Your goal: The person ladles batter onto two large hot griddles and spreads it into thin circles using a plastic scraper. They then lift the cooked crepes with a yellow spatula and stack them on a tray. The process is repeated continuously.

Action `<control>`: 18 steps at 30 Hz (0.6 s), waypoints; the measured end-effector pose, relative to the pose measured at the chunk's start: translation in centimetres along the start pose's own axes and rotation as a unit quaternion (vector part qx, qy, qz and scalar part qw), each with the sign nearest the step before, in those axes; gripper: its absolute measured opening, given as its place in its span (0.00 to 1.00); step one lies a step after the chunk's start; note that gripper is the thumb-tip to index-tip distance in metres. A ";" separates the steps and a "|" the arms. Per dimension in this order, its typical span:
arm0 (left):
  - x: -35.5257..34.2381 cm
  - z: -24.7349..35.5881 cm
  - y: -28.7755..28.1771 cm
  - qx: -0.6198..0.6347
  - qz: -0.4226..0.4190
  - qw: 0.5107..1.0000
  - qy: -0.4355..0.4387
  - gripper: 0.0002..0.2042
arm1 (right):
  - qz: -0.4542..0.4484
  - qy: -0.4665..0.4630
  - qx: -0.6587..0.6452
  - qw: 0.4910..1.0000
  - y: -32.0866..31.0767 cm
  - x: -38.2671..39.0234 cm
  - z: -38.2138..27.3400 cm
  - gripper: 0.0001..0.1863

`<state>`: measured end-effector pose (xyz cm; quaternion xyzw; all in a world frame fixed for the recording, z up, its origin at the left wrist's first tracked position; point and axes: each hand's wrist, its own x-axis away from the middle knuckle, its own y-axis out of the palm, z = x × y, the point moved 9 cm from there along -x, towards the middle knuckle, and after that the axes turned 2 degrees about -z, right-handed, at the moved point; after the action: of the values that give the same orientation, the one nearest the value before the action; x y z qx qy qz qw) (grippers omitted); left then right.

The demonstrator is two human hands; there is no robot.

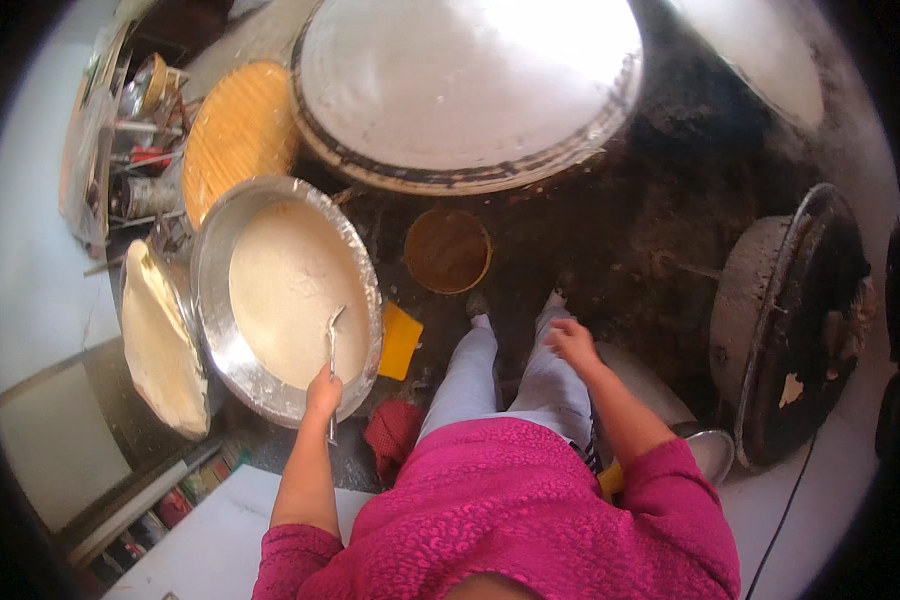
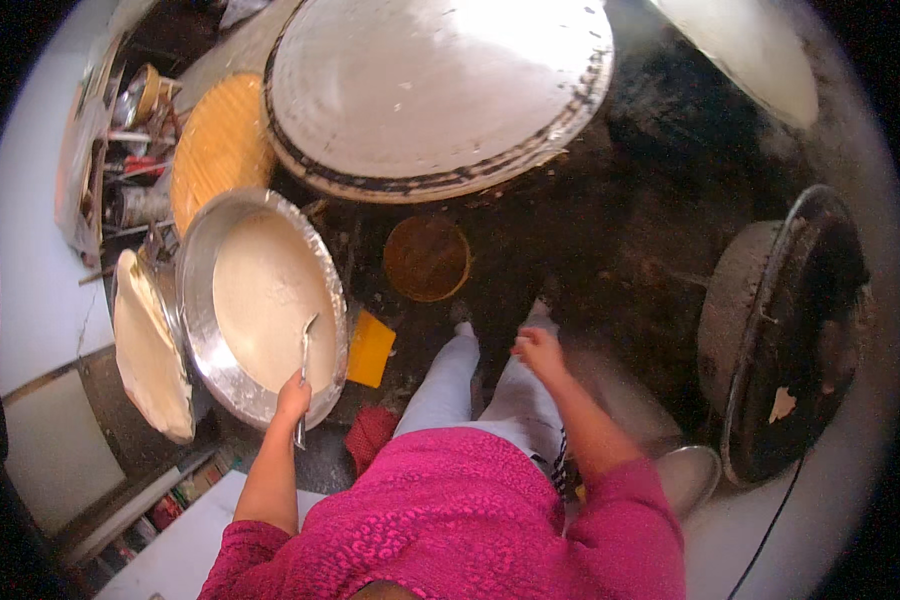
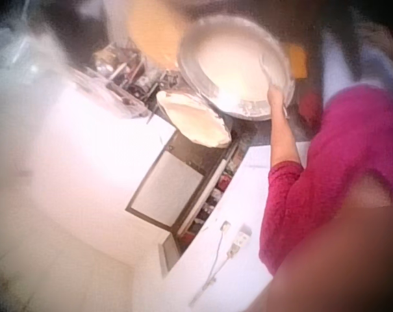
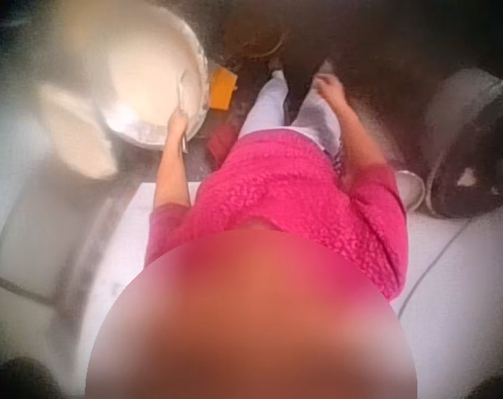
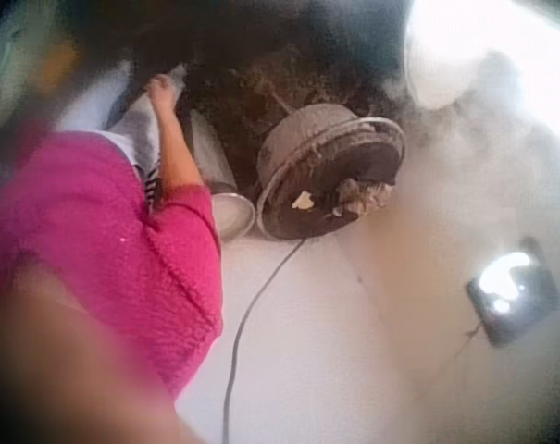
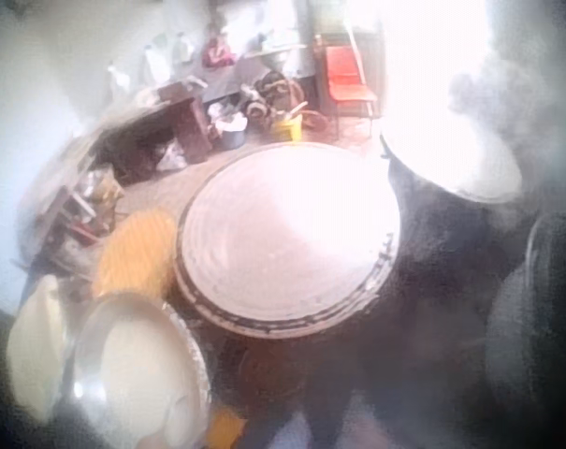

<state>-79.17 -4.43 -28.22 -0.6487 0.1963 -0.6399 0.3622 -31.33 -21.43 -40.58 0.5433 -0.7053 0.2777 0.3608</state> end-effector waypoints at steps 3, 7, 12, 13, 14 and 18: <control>0.3 -0.7 0.9 0.037 -0.005 0.999 -0.020 0.20 | 0.158 -0.015 -0.118 0.980 -9.7 5.1 0.7 0.15; 1.5 0.3 2.2 0.191 -0.029 0.972 -0.133 0.14 | 0.287 -0.067 -0.155 0.943 -18.3 12.0 2.1 0.14; 4.4 3.4 2.2 0.297 -0.030 0.920 -0.253 0.05 | 0.454 -0.030 -0.083 0.886 -26.8 23.1 9.2 0.15; 4.7 4.1 2.1 0.311 -0.027 0.912 -0.264 0.04 | 0.497 -0.014 -0.078 0.864 -28.3 26.0 11.1 0.16; 4.9 4.5 2.0 0.322 -0.034 0.903 -0.284 0.04 | 0.532 0.013 -0.093 0.841 -29.5 28.9 13.2 0.17; 5.7 5.6 2.1 0.350 -0.057 0.879 -0.318 0.04 | 0.576 0.192 0.019 0.794 -30.3 35.3 19.1 0.23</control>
<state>-72.73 -8.72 -25.37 -0.6582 -0.2041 -0.4457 0.5714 -11.24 -64.14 -23.15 -0.0210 -0.7985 0.5464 0.2516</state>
